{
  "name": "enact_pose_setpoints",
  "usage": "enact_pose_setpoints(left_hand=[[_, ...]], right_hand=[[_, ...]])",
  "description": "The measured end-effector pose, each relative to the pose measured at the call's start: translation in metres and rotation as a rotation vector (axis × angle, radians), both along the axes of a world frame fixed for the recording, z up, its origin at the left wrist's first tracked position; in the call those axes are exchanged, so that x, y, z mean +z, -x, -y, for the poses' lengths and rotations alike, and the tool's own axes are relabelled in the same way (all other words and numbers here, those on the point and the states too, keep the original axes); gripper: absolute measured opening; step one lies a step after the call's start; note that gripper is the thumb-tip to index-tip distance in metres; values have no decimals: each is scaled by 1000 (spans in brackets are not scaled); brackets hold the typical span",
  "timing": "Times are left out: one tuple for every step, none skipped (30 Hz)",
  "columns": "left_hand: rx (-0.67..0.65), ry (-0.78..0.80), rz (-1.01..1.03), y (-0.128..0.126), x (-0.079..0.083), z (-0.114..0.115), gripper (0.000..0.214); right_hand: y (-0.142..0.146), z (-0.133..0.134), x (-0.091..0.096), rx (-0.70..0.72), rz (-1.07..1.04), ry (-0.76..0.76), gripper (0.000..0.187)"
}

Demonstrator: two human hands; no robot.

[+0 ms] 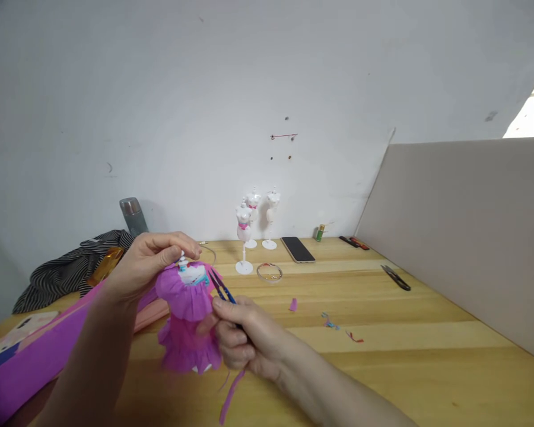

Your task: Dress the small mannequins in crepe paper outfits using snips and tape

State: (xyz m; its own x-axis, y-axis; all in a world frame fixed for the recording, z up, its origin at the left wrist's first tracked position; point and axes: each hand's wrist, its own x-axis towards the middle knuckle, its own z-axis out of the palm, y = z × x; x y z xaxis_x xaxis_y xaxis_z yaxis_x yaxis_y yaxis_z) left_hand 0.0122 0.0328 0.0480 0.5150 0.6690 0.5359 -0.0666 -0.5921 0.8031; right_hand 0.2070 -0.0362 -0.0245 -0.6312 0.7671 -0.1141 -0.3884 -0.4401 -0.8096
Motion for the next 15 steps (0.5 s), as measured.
enact_pose_setpoints(left_hand=[[-6,3,3,0,0,0,26],[-8,6,6,0,0,0,25],[-9,10,7,1,-1,0,25],[-7,13,6,2,-1,0,24],[-2,18,6,2,-1,1,24],[2,23,2,3,-1,1,23],[4,31,-1,3,-1,2,23],[3,38,-5,4,0,2,23],[0,43,-10,4,0,2,23],[-1,47,-13,4,0,3,23],[-1,49,-15,4,0,3,23],[1,50,-17,3,0,2,24],[5,49,-18,3,0,2,25],[8,46,-21,3,0,2,25],[10,43,-24,2,0,2,26]], right_hand=[[2,0,-2,19,-33,-5,61],[3,1,-4,20,-62,-12,62],[5,1,-4,-1,-81,-18,63],[7,1,-3,-43,-88,-24,64],[9,2,-1,-93,-79,-29,63],[10,2,0,-141,-64,-30,63],[12,3,2,-181,-46,-34,63],[13,4,4,-218,-32,-43,62],[14,6,5,-262,-21,-58,61],[15,7,5,-316,-11,-82,57],[15,9,5,-383,3,-117,53],[15,10,5,-466,22,-167,50],[15,11,4,-548,54,-231,47],[15,12,4,-623,100,-305,45],[15,12,4,-674,155,-383,43]])
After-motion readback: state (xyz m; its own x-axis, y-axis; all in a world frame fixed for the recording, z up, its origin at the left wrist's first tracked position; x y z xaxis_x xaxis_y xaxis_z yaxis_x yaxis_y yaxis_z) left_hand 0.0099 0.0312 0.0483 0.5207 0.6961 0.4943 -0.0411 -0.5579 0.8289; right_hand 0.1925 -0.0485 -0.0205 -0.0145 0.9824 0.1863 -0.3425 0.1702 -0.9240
